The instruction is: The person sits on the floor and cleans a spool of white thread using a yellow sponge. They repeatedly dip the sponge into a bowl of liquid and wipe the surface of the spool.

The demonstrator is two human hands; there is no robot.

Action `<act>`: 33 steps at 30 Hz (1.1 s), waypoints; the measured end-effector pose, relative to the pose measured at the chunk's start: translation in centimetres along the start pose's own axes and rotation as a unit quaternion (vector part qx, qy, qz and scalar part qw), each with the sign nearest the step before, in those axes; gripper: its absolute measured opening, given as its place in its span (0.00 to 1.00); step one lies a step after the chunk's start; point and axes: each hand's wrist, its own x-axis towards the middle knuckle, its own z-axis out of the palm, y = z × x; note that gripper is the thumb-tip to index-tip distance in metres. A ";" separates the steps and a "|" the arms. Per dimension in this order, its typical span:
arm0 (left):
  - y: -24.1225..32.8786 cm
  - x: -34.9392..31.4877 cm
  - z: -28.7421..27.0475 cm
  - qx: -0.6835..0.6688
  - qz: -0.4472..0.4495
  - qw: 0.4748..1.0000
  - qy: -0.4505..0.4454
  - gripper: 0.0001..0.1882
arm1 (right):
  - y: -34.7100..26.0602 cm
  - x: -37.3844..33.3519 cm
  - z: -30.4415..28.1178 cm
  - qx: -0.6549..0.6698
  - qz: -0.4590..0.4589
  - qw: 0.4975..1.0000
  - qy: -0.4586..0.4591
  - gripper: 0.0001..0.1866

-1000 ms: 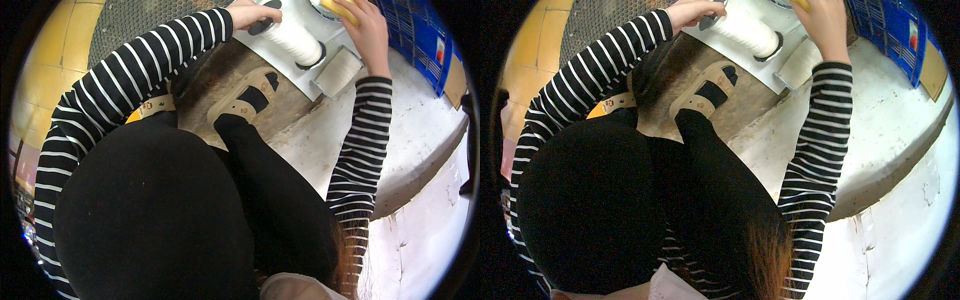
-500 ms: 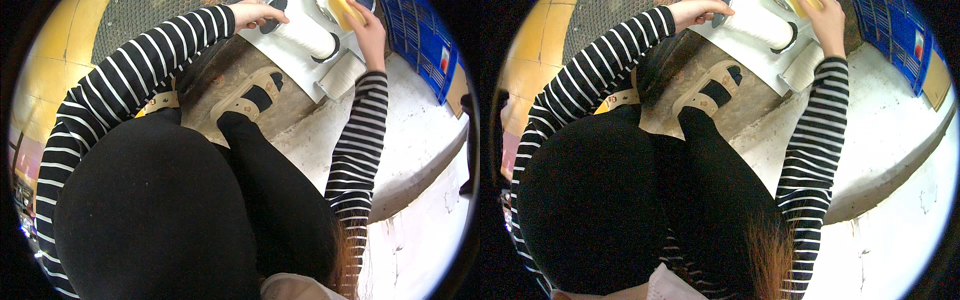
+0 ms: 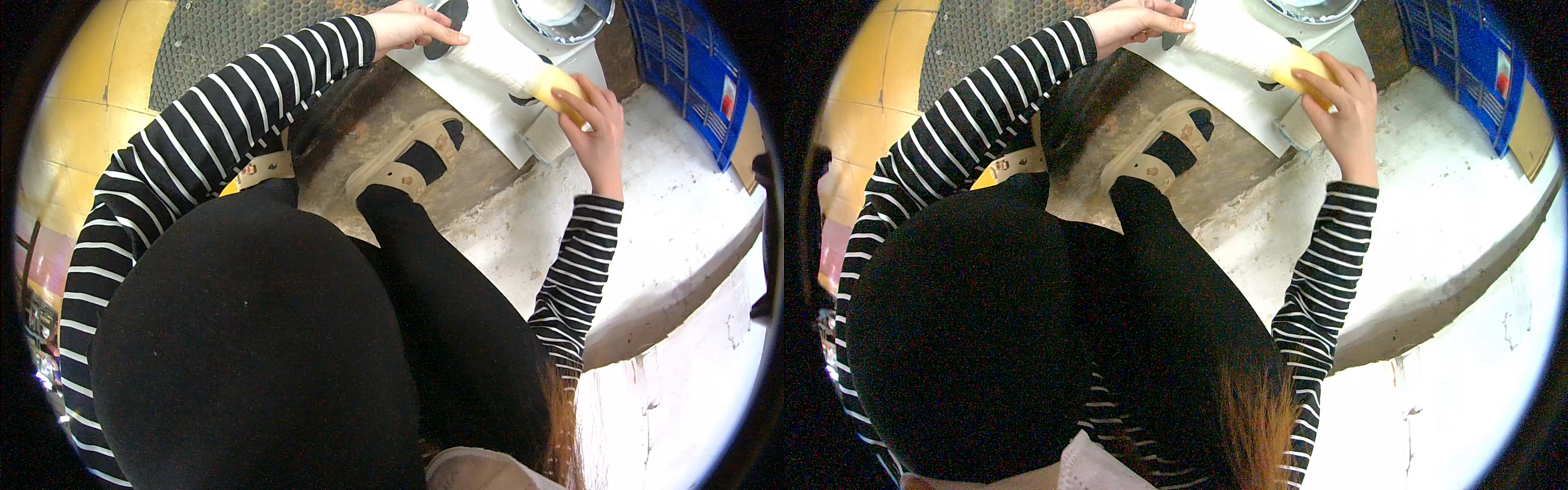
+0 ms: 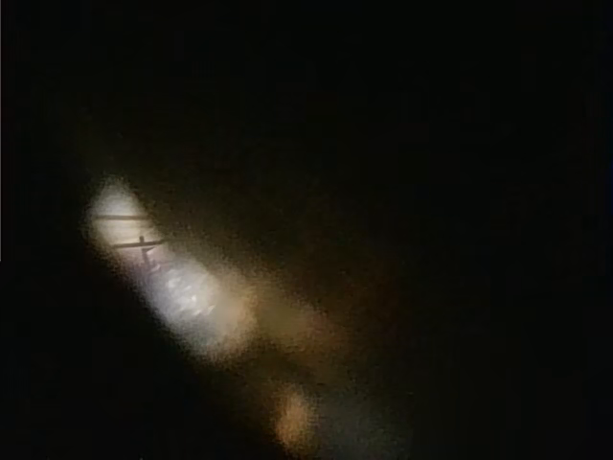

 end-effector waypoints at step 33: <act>0.0 -3.3 0.9 0.092 -0.010 0.996 0.002 0.49 | -0.3 1.2 -0.2 0.007 0.000 0.999 -0.053 0.20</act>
